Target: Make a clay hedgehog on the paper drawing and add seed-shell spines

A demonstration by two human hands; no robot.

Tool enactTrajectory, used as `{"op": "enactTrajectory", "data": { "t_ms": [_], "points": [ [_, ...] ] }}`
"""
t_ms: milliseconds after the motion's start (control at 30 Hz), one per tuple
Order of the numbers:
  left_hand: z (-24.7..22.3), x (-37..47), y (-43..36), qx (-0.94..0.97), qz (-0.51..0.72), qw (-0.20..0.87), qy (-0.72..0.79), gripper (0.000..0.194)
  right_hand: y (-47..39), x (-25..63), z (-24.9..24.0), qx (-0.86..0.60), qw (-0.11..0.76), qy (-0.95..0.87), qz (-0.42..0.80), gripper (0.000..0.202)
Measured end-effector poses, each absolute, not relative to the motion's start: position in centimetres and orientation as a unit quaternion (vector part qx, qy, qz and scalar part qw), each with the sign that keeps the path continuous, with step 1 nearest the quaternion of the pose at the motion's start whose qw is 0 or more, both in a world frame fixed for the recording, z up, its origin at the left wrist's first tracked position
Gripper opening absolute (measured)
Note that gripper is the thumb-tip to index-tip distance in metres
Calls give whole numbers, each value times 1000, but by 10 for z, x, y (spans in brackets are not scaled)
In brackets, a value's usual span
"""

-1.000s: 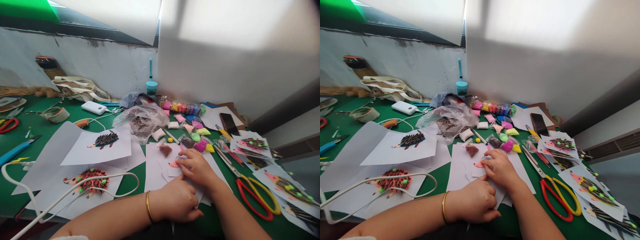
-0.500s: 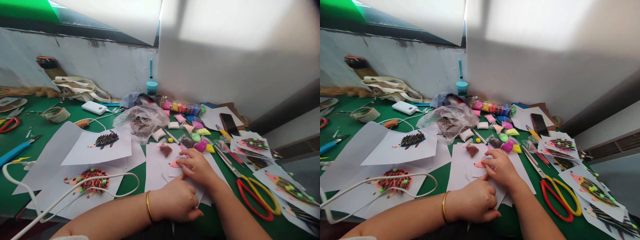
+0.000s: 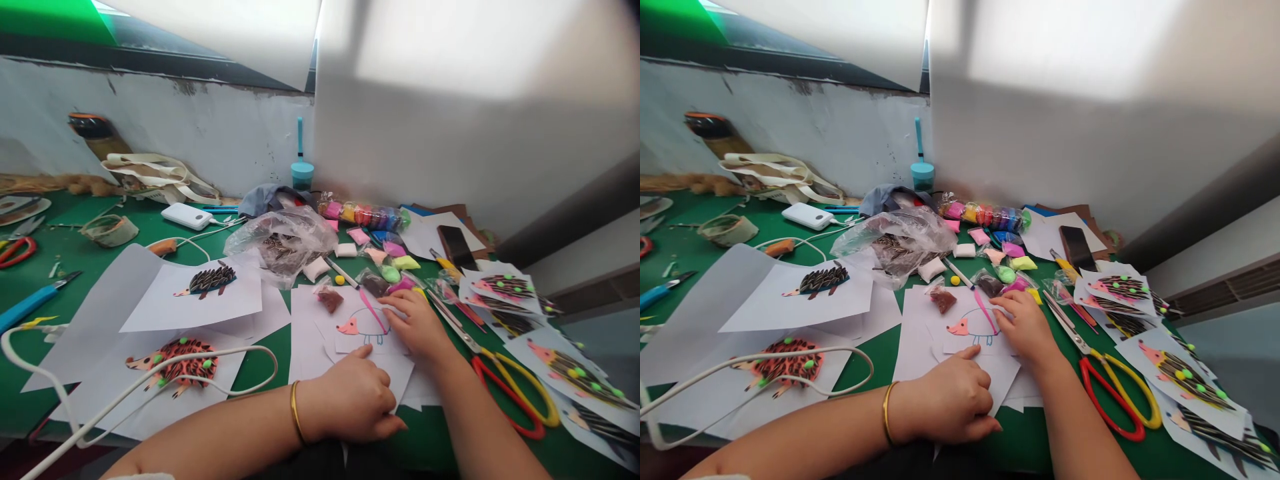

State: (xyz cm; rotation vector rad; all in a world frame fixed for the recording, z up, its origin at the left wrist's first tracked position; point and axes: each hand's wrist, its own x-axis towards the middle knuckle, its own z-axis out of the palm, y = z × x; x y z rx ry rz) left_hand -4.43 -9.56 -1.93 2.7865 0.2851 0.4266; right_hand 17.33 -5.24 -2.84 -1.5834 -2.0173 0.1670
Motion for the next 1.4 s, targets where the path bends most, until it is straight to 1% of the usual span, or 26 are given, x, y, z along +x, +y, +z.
{"op": "enactTrajectory", "data": {
  "t_ms": [167,433,533,767,933,1067,1233,1400],
  "points": [
    [-23,-44,-96,971,156,152,102,32,-54,168,-30,-589,227,-771,76,22],
    [-18,-45,-96,972,149,151,97,32,-49,169,-29,-657,162,-736,9,22],
    [-18,-45,-96,973,149,149,98,32,-48,171,-30,-674,150,-723,-6,23],
    [-21,-46,-94,968,170,146,109,31,-47,178,-34,-686,164,-708,-20,18],
    [-18,-48,-85,962,199,124,142,29,-45,182,-35,-675,226,-701,-33,15],
    [-12,-51,-73,952,213,122,180,25,-43,178,-31,-663,260,-699,-59,18],
    [-8,-55,-60,930,253,123,235,23,-35,162,-20,-639,259,-721,-69,24],
    [-10,-53,-62,921,292,138,219,25,-21,127,-2,-567,237,-789,-11,28]
  ]
}}
